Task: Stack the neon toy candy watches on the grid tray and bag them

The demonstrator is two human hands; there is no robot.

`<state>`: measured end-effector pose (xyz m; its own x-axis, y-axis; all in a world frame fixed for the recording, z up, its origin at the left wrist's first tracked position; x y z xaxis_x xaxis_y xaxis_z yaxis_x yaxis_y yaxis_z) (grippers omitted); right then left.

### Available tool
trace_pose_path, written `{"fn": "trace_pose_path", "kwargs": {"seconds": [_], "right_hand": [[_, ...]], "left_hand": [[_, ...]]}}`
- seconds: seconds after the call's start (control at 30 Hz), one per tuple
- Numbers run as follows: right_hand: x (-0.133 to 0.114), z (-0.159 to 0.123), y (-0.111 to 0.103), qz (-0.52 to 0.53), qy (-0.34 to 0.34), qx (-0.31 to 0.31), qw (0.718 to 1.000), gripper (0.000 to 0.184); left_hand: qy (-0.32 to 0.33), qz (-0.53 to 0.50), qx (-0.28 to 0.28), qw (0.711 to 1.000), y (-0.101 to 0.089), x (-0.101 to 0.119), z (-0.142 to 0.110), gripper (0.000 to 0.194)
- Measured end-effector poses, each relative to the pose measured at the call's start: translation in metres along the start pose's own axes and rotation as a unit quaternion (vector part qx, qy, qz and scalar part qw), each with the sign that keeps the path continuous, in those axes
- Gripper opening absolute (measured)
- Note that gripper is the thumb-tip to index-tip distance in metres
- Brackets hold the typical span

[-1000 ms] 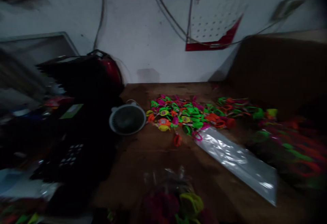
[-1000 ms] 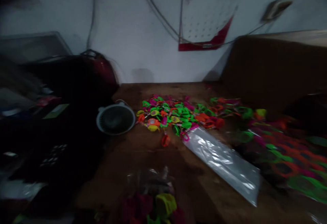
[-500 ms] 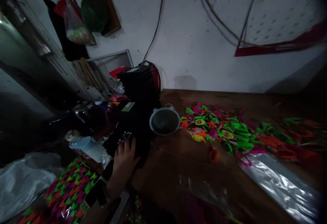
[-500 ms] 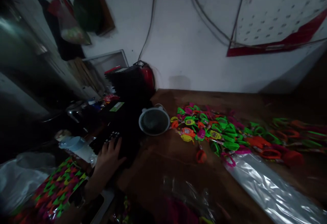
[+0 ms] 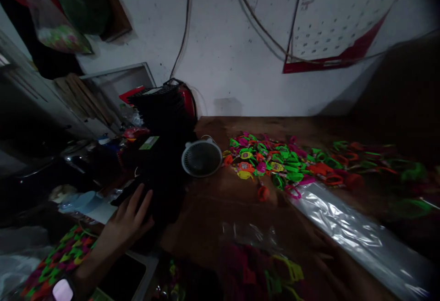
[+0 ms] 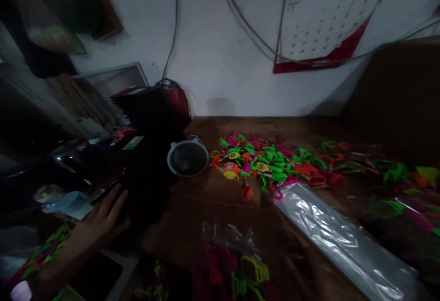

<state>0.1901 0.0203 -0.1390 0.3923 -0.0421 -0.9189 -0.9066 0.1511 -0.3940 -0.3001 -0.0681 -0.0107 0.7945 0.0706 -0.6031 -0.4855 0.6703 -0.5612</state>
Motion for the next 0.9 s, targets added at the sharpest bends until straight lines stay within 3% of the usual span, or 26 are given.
{"fn": "trace_pose_path", "kwargs": {"seconds": [0.23,0.4,0.63,0.77,0.9], "right_hand": [[0.013,0.019,-0.008,0.023,0.028,-0.033,0.999,0.068],[0.013,0.016,-0.005,0.040,0.037,-0.023,0.998,0.057],[0.009,0.014,0.003,0.028,0.008,0.022,0.999,0.055],[0.006,0.016,0.000,0.008,0.010,0.023,1.000,0.056],[0.002,0.016,-0.005,0.011,-0.011,0.034,0.999,0.054]], "left_hand": [[0.033,-0.015,-0.063,0.997,0.008,0.021,-0.007,0.059],[0.068,-0.043,-0.103,0.991,0.021,0.035,-0.016,0.052],[0.123,0.050,-0.076,0.988,0.034,0.054,-0.020,0.052],[0.103,0.088,-0.084,0.987,0.032,0.060,-0.010,0.059],[0.016,-0.054,-0.068,0.996,0.029,0.051,-0.010,0.065]]}}
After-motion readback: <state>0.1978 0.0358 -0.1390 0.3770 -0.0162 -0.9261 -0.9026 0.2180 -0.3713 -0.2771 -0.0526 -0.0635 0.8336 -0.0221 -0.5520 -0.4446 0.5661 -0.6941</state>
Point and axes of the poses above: each hand's wrist, its own z-axis towards the middle knuckle, its own y-axis out of the palm, x = y × z, the point moved 4 cm from there along z, towards the middle knuckle, and after that the axes turned 11 degrees about x, right-handed, at the moved point
